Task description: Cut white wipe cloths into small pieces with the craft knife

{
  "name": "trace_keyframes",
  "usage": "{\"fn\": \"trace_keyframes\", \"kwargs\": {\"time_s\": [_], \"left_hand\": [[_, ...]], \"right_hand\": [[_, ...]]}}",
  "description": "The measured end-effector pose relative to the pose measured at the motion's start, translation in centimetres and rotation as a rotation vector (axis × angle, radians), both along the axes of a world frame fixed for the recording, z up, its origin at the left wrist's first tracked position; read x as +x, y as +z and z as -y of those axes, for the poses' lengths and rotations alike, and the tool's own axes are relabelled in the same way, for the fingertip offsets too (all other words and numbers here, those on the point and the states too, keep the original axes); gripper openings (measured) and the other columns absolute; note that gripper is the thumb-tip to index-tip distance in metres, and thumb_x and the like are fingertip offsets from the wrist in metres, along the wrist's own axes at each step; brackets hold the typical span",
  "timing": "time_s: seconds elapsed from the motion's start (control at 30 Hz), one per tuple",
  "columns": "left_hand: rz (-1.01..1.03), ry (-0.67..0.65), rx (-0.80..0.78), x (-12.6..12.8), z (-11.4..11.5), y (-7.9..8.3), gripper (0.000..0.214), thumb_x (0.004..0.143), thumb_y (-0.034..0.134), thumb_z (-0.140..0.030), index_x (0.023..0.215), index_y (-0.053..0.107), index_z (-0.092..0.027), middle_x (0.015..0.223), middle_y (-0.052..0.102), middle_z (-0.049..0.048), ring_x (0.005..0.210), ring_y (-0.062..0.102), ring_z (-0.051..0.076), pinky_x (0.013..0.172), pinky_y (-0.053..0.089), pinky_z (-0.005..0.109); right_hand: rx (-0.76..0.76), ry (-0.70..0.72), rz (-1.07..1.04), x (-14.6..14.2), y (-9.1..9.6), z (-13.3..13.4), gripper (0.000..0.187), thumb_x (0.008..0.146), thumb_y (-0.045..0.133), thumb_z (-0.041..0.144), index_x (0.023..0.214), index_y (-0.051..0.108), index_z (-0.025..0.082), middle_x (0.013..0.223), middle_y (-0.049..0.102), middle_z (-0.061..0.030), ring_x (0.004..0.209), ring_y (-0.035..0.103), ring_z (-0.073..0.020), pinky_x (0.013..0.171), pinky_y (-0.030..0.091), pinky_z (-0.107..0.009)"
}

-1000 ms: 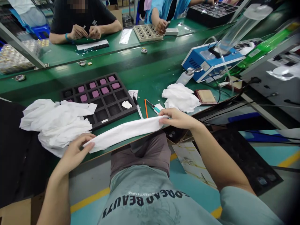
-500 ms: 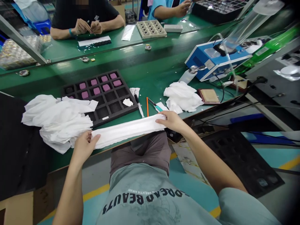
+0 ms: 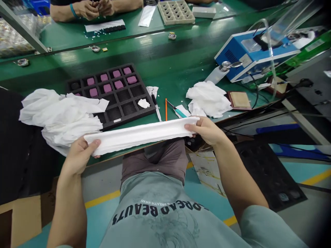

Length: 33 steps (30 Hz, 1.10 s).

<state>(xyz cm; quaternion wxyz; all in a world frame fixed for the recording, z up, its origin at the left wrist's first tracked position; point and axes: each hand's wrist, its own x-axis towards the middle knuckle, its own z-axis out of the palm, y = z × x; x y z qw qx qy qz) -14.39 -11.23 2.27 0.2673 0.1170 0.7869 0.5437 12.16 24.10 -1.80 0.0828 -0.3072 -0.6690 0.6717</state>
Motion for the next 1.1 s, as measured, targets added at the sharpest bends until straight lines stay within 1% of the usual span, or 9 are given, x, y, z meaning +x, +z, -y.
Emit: {"fn": "trace_keyframes", "kwargs": {"time_s": [0.17, 0.3, 0.47, 0.57, 0.73, 0.87, 1.0, 1.07, 1.1], "left_hand": [[0.097, 0.066, 0.204, -0.8, 1.7, 1.7, 0.024, 0.051, 0.085, -0.019, 0.070, 0.070, -0.018, 0.060, 0.062, 0.0000, 0.045, 0.048, 0.009, 0.038, 0.040, 0.020], [0.066, 0.071, 0.154, -1.2, 2.0, 0.8, 0.009, 0.051, 0.073, -0.015, 0.060, 0.070, -0.018, 0.060, 0.064, 0.0022, 0.046, 0.055, 0.012, 0.045, 0.044, 0.024], [-0.016, 0.053, 0.159, -0.4, 1.6, -0.4, 0.013, 0.061, 0.066, -0.027, 0.062, 0.073, -0.016, 0.066, 0.068, 0.0063, 0.060, 0.058, 0.017, 0.055, 0.044, 0.027], [-0.213, 0.130, 0.162, 0.5, 1.9, -0.3, 0.017, 0.065, 0.076, -0.033, 0.066, 0.070, -0.017, 0.064, 0.064, 0.0019, 0.060, 0.053, 0.014, 0.057, 0.041, 0.027], [-0.191, 0.041, -0.176, 0.9, 2.5, -1.2, 0.032, 0.069, 0.078, -0.040, 0.092, 0.064, -0.023, 0.059, 0.057, -0.0065, 0.052, 0.048, 0.014, 0.056, 0.039, 0.026], [-0.533, -0.101, -0.593, 0.5, 3.0, -2.0, 0.027, 0.080, 0.065, -0.043, 0.099, 0.068, -0.024, 0.070, 0.066, 0.0013, 0.060, 0.056, 0.022, 0.060, 0.042, 0.032], [-0.917, -0.163, -0.710, 3.5, 0.2, -0.6, 0.037, 0.092, 0.054, -0.036, 0.123, 0.064, -0.019, 0.111, 0.070, 0.0163, 0.105, 0.064, 0.037, 0.086, 0.049, 0.046], [-1.023, -0.235, -0.627, 6.2, -3.4, -0.7, 0.042, 0.097, 0.048, -0.035, 0.131, 0.061, -0.015, 0.129, 0.065, 0.0209, 0.124, 0.057, 0.039, 0.102, 0.044, 0.053], [-1.045, -0.361, -0.539, 7.6, -5.4, -1.1, 0.043, 0.098, 0.048, -0.036, 0.134, 0.060, -0.016, 0.139, 0.060, 0.0197, 0.132, 0.053, 0.037, 0.110, 0.039, 0.053]], "right_hand": [[-0.052, -0.022, -0.142, 1.1, 1.2, -0.8, 0.031, 0.067, 0.087, 0.043, 0.082, 0.071, 0.021, 0.070, 0.063, -0.0013, 0.057, 0.052, -0.0132, 0.050, 0.041, -0.026], [-0.031, -0.030, -0.171, 1.0, 0.3, -0.9, 0.013, 0.067, 0.083, 0.029, 0.067, 0.073, 0.021, 0.070, 0.065, -0.0029, 0.061, 0.054, -0.0137, 0.055, 0.042, -0.027], [0.032, -0.087, -0.135, 0.4, 0.5, 0.2, 0.021, 0.077, 0.067, 0.036, 0.072, 0.075, 0.018, 0.070, 0.066, -0.0055, 0.065, 0.056, -0.0170, 0.060, 0.044, -0.030], [0.179, -0.145, -0.131, 0.5, 1.6, 1.1, 0.024, 0.079, 0.072, 0.043, 0.076, 0.073, 0.019, 0.073, 0.065, -0.0039, 0.069, 0.057, -0.0176, 0.063, 0.044, -0.030], [0.394, -0.112, 0.053, -0.4, 0.2, 1.8, 0.029, 0.076, 0.072, 0.041, 0.094, 0.070, 0.019, 0.074, 0.064, -0.0030, 0.063, 0.053, -0.0180, 0.060, 0.042, -0.031], [0.696, -0.115, 0.181, -1.7, -2.3, 2.2, 0.027, 0.077, 0.065, 0.035, 0.097, 0.071, 0.018, 0.085, 0.070, -0.0065, 0.068, 0.054, -0.0197, 0.066, 0.044, -0.033], [0.710, -0.062, 0.184, -2.2, -2.7, 2.8, 0.032, 0.079, 0.064, 0.037, 0.104, 0.072, 0.018, 0.087, 0.072, -0.0067, 0.065, 0.054, -0.0196, 0.067, 0.044, -0.034], [0.706, -0.048, 0.197, -2.2, -2.5, 3.1, 0.034, 0.080, 0.063, 0.037, 0.107, 0.071, 0.018, 0.087, 0.072, -0.0073, 0.064, 0.054, -0.0197, 0.066, 0.043, -0.034], [0.709, -0.052, 0.201, -2.3, -2.4, 3.1, 0.035, 0.081, 0.062, 0.036, 0.108, 0.071, 0.017, 0.087, 0.072, -0.0073, 0.063, 0.053, -0.0195, 0.066, 0.043, -0.034]]}}
